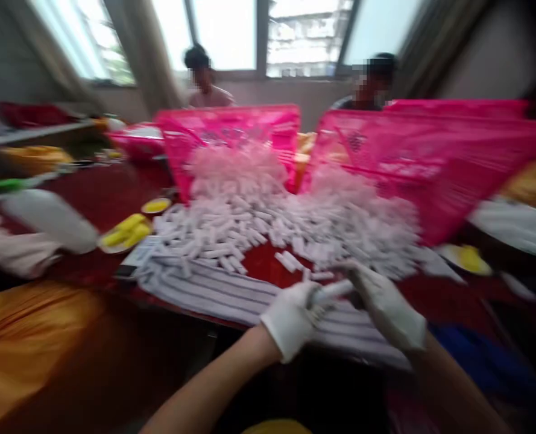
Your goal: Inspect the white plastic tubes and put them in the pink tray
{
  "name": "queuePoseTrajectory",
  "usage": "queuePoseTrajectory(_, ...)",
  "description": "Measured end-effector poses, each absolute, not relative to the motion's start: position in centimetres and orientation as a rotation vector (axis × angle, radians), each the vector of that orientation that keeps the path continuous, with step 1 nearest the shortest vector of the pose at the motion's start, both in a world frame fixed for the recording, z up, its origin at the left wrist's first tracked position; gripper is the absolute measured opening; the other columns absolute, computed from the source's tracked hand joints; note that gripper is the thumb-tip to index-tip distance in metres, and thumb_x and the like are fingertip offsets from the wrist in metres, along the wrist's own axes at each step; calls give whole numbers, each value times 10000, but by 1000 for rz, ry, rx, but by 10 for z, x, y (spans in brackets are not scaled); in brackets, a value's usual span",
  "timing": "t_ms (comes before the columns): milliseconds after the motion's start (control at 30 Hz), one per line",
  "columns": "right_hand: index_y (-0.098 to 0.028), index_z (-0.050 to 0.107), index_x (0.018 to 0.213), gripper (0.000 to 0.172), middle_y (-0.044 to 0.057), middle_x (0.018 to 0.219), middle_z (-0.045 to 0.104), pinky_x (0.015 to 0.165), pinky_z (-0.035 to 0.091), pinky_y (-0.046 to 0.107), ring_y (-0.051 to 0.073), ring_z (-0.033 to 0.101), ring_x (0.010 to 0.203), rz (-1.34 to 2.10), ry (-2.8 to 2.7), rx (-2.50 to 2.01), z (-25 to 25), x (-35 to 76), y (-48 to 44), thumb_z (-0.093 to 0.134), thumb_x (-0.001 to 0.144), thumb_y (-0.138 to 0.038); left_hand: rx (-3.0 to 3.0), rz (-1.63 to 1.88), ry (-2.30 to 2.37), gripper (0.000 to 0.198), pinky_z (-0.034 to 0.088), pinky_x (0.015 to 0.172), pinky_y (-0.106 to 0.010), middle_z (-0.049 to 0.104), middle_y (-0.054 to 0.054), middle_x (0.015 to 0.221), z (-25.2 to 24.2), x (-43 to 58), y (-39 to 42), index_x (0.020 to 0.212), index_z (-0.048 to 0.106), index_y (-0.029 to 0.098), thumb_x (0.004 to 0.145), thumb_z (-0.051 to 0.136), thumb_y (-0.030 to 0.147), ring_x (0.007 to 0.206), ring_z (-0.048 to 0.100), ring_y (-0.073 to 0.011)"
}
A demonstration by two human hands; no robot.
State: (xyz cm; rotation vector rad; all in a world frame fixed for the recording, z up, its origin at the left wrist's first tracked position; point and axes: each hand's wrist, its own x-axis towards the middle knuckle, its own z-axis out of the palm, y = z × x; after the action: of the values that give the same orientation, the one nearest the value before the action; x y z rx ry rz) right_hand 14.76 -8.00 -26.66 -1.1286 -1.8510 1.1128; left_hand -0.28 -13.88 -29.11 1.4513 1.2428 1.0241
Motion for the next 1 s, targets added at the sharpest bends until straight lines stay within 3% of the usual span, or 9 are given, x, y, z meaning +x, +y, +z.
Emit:
queuePoseTrajectory(67, -129, 548, 1119, 544, -15, 569, 465, 437, 361, 231, 104, 430, 487, 1182, -1713, -1139, -271, 167, -89, 304, 902, -564, 1408, 1011, 1232, 334, 456, 701, -267, 638, -57, 867, -302, 1, -127, 987, 609, 134, 822, 546, 418, 759, 561, -151)
queuePoseTrajectory(133, -156, 516, 1131, 491, -12, 621, 495, 492, 391, 241, 110, 460, 534, 1163, -1531, -1088, -273, 170, -89, 382, 879, -557, 1332, 980, 1195, 396, 453, 679, -250, 640, -63, 868, -307, 2, -121, 1009, 593, 112, 830, 513, 456, 745, 563, -142)
queuePoseTrajectory(267, -187, 534, 869, 344, -10, 717, 530, 532, 401, 226, 93, 470, 579, 1039, -1288, -1097, -275, 165, -84, 671, 720, -465, 1326, 1045, 1287, 420, 467, 738, -262, 646, -78, 931, -310, 3, -120, 1033, 578, 117, 799, 552, 465, 823, 592, -164)
queuePoseTrajectory(533, -159, 578, 778, 341, -26, 607, 526, 465, 361, 221, 78, 437, 501, 1241, -1350, -1102, -279, 170, -72, 711, 668, -452, 1643, 1250, 1553, 325, 441, 858, -301, 640, -81, 989, -315, 12, -121, 1031, 603, 168, 782, 600, 377, 897, 586, -194)
queuePoseTrajectory(633, -153, 580, 704, 329, -31, 558, 509, 456, 352, 222, 75, 429, 483, 1221, -1369, -1084, -275, 171, -72, 730, 650, -441, 1342, 1072, 1264, 337, 442, 603, -231, 563, -23, 741, -308, 5, -120, 955, 585, 156, 784, 581, 447, 622, 522, -115)
queuePoseTrajectory(700, -155, 593, 715, 313, -22, 584, 534, 475, 374, 228, 83, 454, 504, 1220, -1397, -1037, -272, 173, -73, 740, 644, -422, 1061, 823, 913, 397, 286, 412, -183, 369, 49, 580, -302, -3, -118, 909, 559, 142, 804, 517, 522, 425, 298, -45)
queuePoseTrajectory(767, -160, 604, 742, 289, -12, 616, 557, 498, 396, 237, 95, 483, 530, 1225, -1414, -996, -272, 176, -71, 739, 655, -401, 875, 665, 665, 460, 170, 380, -172, 251, 74, 575, -297, -8, -117, 917, 543, 130, 820, 449, 570, 409, 160, -25)
queuePoseTrajectory(900, -160, 582, 706, 265, -14, 580, 542, 486, 384, 238, 93, 474, 505, 1213, -1409, -1004, -281, 178, -60, 708, 698, -393, 1028, 857, 849, 415, 295, 464, -178, 407, 21, 680, -296, -3, -115, 1006, 527, 130, 814, 534, 497, 519, 350, -52)
queuePoseTrajectory(1000, -158, 578, 707, 255, -20, 578, 533, 490, 381, 233, 85, 464, 503, 1208, -1412, -1007, -288, 179, -56, 699, 713, -383, 1132, 968, 1032, 351, 284, 471, -169, 416, 20, 677, -298, -1, -115, 971, 532, 141, 804, 583, 445, 542, 351, -55)
